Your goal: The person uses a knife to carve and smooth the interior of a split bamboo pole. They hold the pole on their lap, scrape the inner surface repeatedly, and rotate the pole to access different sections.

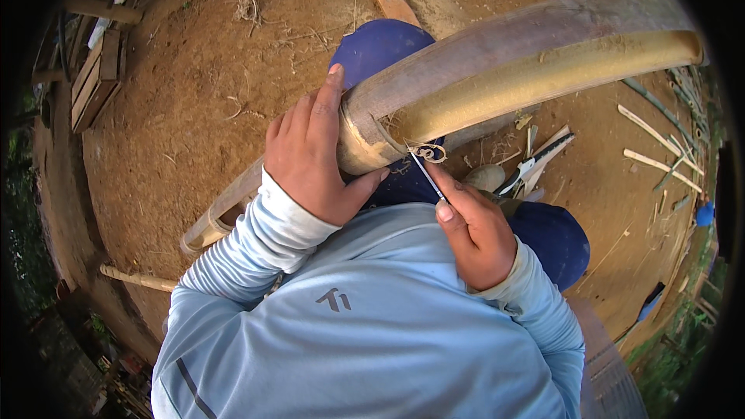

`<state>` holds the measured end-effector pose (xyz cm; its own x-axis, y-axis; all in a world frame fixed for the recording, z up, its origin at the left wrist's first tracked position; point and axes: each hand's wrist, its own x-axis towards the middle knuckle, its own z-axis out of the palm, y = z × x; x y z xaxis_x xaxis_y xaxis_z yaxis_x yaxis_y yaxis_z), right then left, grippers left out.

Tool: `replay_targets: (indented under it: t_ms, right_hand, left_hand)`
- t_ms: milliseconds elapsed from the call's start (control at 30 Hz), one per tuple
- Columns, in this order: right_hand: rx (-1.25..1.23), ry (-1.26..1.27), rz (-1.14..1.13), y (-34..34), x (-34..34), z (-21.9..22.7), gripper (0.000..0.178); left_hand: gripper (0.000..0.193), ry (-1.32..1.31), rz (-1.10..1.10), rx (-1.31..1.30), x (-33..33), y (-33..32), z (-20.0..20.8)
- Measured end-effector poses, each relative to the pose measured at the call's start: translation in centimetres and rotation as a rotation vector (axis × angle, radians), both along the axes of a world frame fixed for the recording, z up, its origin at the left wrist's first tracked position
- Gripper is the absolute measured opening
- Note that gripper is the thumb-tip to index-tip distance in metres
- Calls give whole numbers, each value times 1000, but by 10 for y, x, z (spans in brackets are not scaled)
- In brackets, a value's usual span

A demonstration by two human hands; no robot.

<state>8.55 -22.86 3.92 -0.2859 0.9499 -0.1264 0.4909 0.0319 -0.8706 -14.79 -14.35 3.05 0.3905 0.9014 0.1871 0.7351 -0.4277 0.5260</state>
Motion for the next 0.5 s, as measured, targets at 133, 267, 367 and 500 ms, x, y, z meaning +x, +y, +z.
replay_targets:
  t_ms: [133, 267, 367, 500]
  right_hand:
    - [-36, 77, -41, -6, 1, 3, 44]
    - [-277, 154, -195, -11, -3, 20, 35]
    - [-233, 114, -168, -12, 1, 13, 27]
    - [-206, 73, -186, -8, -1, 13, 26]
  left_hand:
    - [110, -37, -164, -92, -20, 16, 3]
    - [101, -15, -218, -210, -20, 34, 13]
    - [97, 1, -226, -177, -15, 39, 8]
    - [95, -69, -198, -317, -10, 36, 8]
